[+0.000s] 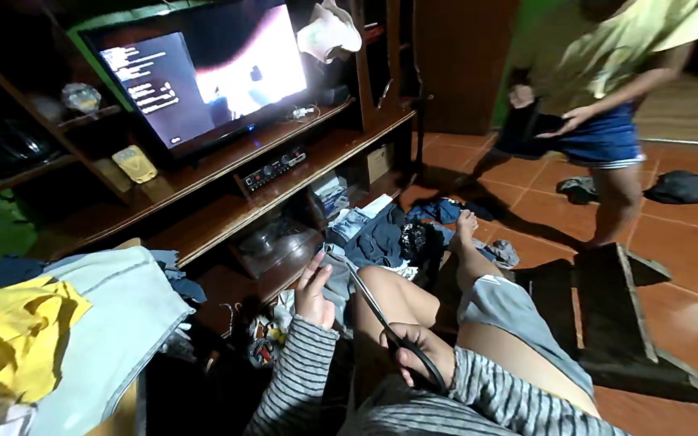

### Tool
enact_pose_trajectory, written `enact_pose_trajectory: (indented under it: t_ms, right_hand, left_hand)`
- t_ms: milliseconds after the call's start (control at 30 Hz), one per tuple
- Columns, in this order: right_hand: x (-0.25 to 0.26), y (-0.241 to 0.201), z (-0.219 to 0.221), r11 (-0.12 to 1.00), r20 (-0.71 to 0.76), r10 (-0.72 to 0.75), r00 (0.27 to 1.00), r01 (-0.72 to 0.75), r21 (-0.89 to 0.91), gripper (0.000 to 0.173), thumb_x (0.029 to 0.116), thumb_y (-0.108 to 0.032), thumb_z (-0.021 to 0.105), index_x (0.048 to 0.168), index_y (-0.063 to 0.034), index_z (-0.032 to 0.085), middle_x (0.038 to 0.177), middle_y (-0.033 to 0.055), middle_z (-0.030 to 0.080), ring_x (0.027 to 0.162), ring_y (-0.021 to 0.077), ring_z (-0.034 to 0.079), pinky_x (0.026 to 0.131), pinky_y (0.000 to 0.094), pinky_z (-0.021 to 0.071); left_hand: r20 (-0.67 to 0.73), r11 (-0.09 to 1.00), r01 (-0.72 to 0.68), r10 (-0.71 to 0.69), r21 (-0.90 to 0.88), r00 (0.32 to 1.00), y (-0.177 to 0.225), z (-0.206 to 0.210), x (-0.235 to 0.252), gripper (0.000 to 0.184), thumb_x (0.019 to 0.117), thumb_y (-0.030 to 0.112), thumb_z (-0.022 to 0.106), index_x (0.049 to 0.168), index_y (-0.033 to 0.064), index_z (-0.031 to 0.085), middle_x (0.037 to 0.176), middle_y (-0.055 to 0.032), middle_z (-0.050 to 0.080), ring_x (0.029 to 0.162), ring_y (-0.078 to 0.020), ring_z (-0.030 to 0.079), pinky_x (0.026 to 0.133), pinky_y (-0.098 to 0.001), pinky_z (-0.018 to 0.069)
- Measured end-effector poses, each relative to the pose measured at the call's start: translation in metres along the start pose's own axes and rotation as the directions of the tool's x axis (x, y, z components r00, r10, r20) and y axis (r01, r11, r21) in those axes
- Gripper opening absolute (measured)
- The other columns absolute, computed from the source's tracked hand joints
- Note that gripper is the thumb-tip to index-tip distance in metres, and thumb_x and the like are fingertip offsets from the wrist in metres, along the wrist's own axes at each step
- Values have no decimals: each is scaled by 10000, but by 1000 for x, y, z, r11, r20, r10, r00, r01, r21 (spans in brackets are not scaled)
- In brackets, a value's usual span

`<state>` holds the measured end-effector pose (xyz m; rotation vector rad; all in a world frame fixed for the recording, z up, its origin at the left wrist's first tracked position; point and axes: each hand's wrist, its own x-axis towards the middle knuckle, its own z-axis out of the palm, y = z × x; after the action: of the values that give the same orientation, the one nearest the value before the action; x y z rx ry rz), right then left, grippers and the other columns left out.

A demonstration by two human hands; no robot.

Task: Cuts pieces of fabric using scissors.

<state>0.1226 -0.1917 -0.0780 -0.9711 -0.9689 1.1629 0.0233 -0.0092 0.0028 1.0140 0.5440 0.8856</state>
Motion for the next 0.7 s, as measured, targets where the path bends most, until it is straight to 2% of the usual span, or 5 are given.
enact_pose_trajectory:
  t_ms: [167,267,367,567,700]
  right_hand:
    - [-1,0,-3,998,59,-55,997,58,-35,453,835,-562,782,1030,-167,676,678,-101,632,546,26,604,527,213,539]
    - [-2,-2,-4,994,97,-92,991,96,-42,477,861,-574,748,1063,-151,662,702,-109,632,576,15,605,539,206,533]
    - [1,-1,-5,990,126,-135,983,138,-18,523,880,-609,709,1080,-131,641,734,-105,625,607,12,602,561,204,529]
    - [4,2,-5,983,123,-181,976,185,-18,535,901,-600,690,1101,-107,633,740,-102,624,623,6,601,574,198,524]
    - [3,2,-4,975,81,-208,975,213,-55,528,900,-590,698,1104,-107,633,748,-117,618,630,-8,592,580,192,522]
  left_hand:
    - [118,965,-228,213,130,970,4,0,0,557,869,-58,627,1413,-58,509,1425,-178,547,1200,-181,601,1000,-350,528]
    - [217,924,-345,307,167,927,0,-5,-2,624,808,-77,681,1414,6,557,1433,-101,579,1195,-150,619,994,-355,544]
    - [328,879,-439,366,185,871,-3,-10,-2,651,821,-56,714,1443,43,549,1516,-58,521,1296,-148,563,1061,-360,501]
    - [398,855,-480,379,196,836,-5,-12,-5,695,831,-59,722,1484,25,498,1540,-67,491,1328,-158,544,1090,-353,486]
    - [482,767,-592,432,247,762,-8,-13,-6,773,809,-29,756,1512,-12,434,1564,-96,458,1363,-166,516,1127,-350,460]
